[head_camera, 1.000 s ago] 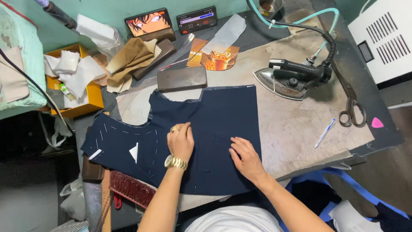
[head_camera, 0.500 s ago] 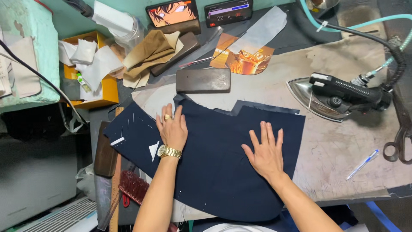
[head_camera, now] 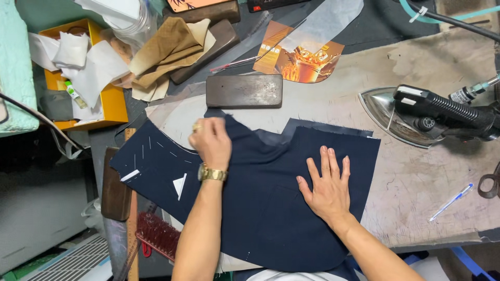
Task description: The person cuts dark blue fabric with large shears along a marked line, marks a piece of fabric with chalk, and trims threads using small nippers.
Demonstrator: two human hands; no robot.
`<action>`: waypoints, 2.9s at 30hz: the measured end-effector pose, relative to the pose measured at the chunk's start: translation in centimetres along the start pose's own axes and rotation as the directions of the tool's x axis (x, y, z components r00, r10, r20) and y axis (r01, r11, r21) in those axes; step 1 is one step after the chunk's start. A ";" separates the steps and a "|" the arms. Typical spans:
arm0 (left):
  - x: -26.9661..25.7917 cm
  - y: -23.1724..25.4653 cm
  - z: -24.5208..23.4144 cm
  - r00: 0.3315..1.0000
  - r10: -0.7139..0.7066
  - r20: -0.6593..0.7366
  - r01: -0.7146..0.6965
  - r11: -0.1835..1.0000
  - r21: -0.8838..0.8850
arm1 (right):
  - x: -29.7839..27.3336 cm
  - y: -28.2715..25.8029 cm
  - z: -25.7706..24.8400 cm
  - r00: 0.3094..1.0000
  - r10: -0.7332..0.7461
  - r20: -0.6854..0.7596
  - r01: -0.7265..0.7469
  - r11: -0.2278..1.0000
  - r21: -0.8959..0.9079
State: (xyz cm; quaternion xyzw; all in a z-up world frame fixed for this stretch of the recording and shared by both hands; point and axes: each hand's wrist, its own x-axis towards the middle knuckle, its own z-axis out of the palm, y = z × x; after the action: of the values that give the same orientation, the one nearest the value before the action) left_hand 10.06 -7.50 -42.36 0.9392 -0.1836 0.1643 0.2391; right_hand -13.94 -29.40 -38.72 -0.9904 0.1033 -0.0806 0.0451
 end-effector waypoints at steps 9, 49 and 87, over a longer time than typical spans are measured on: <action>-2.3 6.2 -3.9 0.996 0.090 0.021 -0.084 0.977 -0.196 | 0.2 0.0 -0.2 1.000 0.017 -0.008 -0.017 1.000 -0.002; -1.9 6.5 0.4 0.999 0.030 -0.044 -0.041 0.958 -0.284 | 0.1 0.2 -0.2 0.998 0.035 -0.055 -0.032 0.998 0.050; -4.8 14.5 -0.2 0.977 0.184 0.112 -0.165 0.974 -0.158 | 0.0 0.2 -0.2 0.999 0.043 -0.031 -0.040 0.996 0.076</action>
State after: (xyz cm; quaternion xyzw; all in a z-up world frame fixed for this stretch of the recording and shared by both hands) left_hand -0.34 -18.00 -38.44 0.9077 -0.2919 0.1111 0.2804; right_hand -14.06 -29.61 -38.52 -0.9841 0.1214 -0.0995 0.0826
